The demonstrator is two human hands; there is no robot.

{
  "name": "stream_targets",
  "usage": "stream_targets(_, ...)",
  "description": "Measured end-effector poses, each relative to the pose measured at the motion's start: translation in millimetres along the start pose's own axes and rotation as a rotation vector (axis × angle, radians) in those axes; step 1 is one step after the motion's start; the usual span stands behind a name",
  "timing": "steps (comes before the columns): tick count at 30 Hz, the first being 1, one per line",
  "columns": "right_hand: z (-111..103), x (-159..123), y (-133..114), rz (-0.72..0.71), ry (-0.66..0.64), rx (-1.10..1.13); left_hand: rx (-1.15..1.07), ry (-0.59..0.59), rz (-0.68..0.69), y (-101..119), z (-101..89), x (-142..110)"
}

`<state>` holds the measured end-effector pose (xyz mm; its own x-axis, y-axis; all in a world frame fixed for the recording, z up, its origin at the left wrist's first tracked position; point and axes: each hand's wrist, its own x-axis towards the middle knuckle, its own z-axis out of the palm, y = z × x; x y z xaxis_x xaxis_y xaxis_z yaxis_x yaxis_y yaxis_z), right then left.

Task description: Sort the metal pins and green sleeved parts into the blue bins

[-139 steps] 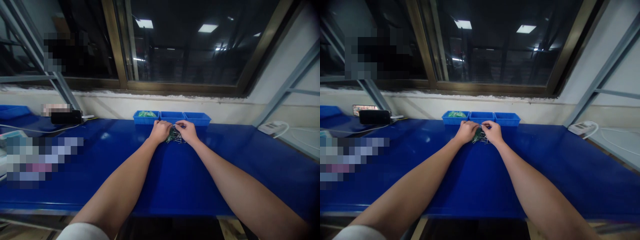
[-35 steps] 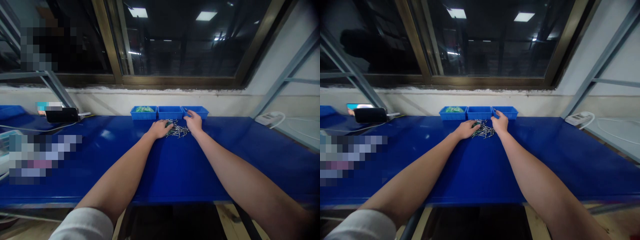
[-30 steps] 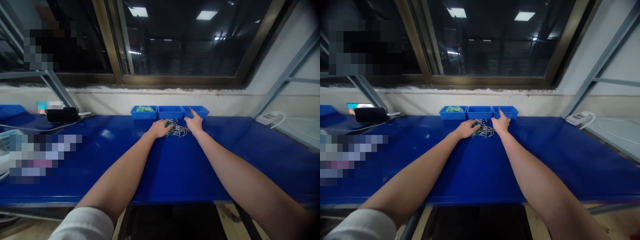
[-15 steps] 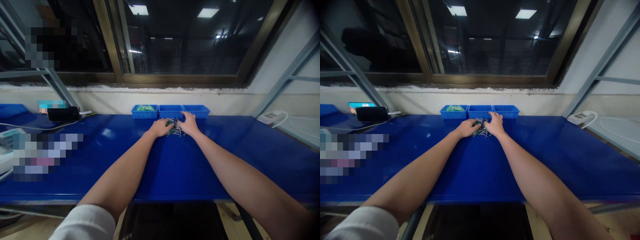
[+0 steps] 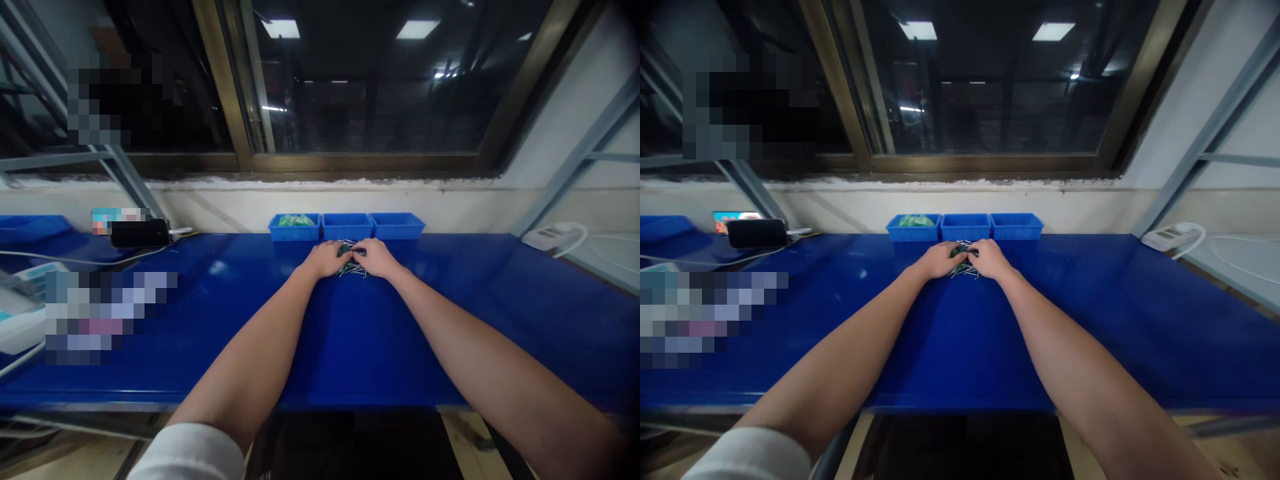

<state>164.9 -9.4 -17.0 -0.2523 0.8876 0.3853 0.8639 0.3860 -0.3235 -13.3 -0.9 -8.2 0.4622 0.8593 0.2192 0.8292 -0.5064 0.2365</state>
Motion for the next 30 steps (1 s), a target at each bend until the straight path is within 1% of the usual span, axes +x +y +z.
stream_targets(8,0.9,0.4,2.6,-0.032,0.072,0.038,0.014,-0.006,0.013,-1.7,0.3,0.4)
stream_targets(14,1.5,0.1,2.1,-0.032,0.084,0.078,0.022,0.007,0.030,-1.6,0.4,0.3)
stream_targets(17,3.8,0.2,2.8,0.001,0.096,0.067,0.022,0.012,0.036,-1.3,-0.1,-0.1)
stream_targets(19,5.2,0.2,3.4,0.052,0.101,0.024,0.025,0.011,0.038,-1.1,-0.1,-0.1)
stream_targets(22,6.1,0.2,4.1,0.111,0.078,-0.029,0.029,0.010,0.027,-0.7,0.1,0.0)
stream_targets(30,5.3,2.2,6.5,0.044,0.079,-0.013,0.045,0.005,0.017,0.6,-1.0,-0.6)
